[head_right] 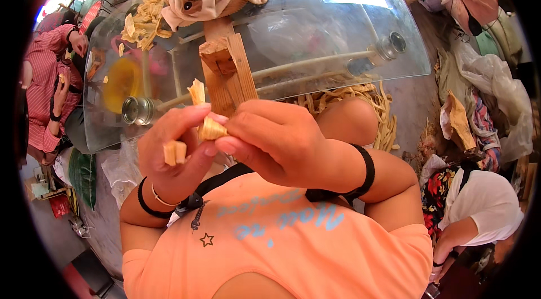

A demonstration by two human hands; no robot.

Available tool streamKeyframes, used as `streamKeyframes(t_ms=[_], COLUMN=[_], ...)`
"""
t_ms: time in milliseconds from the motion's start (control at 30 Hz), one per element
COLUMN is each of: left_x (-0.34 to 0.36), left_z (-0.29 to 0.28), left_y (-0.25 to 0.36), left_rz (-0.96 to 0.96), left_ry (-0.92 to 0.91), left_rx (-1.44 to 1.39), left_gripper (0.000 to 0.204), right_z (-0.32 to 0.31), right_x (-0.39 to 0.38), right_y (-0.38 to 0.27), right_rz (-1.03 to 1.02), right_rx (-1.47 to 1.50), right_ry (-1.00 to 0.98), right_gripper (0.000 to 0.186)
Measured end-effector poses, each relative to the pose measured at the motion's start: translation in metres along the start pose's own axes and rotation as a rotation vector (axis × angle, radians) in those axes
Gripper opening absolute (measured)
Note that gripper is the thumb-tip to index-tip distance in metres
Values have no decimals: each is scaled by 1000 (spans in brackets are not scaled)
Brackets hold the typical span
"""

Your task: The person braids strips of natural fiber by hand, wrapping them around a bundle and securing them to create a woven structure on a wooden jig. They manipulate the husks one by one, adding them to the growing length of the braid while sitting at a glass table.

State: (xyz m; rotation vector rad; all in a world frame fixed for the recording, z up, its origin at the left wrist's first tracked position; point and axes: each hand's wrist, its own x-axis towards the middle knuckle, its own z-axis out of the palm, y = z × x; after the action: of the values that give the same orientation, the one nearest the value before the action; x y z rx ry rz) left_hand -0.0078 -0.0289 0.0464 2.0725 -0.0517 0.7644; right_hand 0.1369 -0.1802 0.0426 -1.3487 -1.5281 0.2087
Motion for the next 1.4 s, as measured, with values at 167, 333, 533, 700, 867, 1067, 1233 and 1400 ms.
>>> streamKeyframes(t_ms=[167, 333, 533, 700, 867, 1067, 1233, 1400], left_x=[-5, -4, -1, 12, 18, 17, 7, 0], left_z=[5, 7, -10, -18, -28, -19, -20, -24], left_y=[-6, -8, -28, -16, -11, -8, -9, -20], left_rz=[17, 70, 418, 300, 84, 70, 23, -19], left_ry=[68, 178, 108, -83, -450, -549, -461, -423], left_rx=[-104, -95, 364, 275, -111, -339, -448, -434], left_gripper=[49, 49, 42, 34, 22, 23, 23, 22], right_z=[6, 4, -5, -13, -22, -15, -13, -13], right_x=[4, 12, 13, 13, 12, -1, -4, -5], right_y=[2, -9, -5, 5, 6, 6, -9, -5], right_rz=[-34, 279, 755, 613, 416, 215, 329, 288], right_rx=[38, 439, 1074, 883, 655, 617, 727, 684], right_ry=[-26, -155, -318, -428, -531, -517, -523, -527], right_gripper=[13, 28, 43, 41, 32, 31, 34, 29])
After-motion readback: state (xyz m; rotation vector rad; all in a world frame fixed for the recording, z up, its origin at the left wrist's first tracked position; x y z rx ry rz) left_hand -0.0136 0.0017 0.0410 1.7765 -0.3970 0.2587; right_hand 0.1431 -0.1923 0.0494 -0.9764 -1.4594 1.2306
